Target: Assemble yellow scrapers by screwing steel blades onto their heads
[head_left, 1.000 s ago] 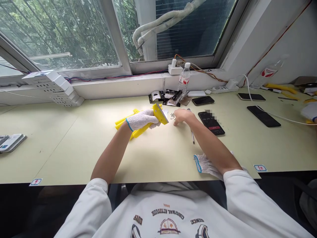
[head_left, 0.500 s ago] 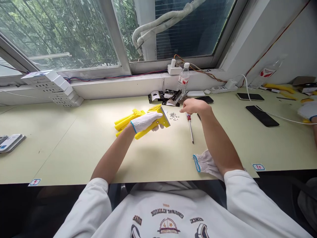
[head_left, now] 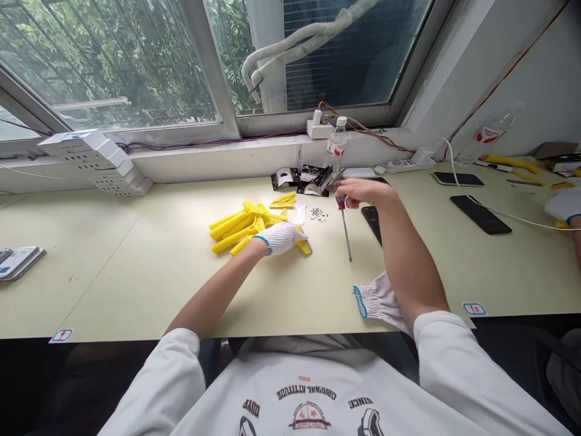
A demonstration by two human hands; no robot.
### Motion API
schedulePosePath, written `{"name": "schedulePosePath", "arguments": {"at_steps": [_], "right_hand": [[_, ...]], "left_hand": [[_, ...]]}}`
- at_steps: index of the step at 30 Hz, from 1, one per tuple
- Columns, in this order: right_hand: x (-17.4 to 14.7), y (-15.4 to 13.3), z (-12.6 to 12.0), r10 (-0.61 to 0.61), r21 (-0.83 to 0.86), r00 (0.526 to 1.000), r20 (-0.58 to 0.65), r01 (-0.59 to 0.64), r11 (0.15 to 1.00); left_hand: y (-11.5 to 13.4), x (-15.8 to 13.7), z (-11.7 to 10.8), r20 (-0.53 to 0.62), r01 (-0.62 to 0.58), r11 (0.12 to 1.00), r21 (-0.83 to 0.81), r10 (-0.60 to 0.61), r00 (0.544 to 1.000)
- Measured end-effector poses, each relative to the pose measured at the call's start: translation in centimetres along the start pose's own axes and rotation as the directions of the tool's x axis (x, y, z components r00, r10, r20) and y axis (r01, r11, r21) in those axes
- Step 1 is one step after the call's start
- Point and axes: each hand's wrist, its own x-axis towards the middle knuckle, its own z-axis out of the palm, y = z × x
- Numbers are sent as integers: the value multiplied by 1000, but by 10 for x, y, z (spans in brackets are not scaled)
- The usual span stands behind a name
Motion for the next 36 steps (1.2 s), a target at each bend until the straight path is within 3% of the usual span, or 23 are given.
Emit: {"name": "schedulePosePath", "arguments": {"at_steps": [2, 7, 10, 15, 20, 33, 36], "right_hand": [[-16, -14, -8, -223, 166, 966, -129, 243, 956], [-51, -49, -6, -421, 271, 825, -378, 533, 801], [-61, -63, 5, -437, 210, 806, -400, 544, 812], [-61, -77, 27, -489, 122, 822, -292, 539, 833], [-55, -83, 42, -517, 88, 821, -241, 550, 831], [-52, -83, 46, -498, 73, 832, -245, 528, 846], [-49, -81, 47, -532, 111, 805, -261, 573, 812]], "left_hand": [[-1, 0, -1, -1, -16, 1000, -5, 16, 1000], [-5, 0, -2, -24, -32, 999, -32, 31, 999], [-7, 2, 0, -80, -7, 999, -45, 3, 997], [-12, 6, 4, -88, 89, 996, 4, -88, 992], [-21, 8, 5, -94, 62, 997, -46, -66, 993], [-22, 7, 4, -103, 54, 997, -60, -60, 993], [-23, 8, 4, -97, 62, 997, -53, -67, 993]]}}
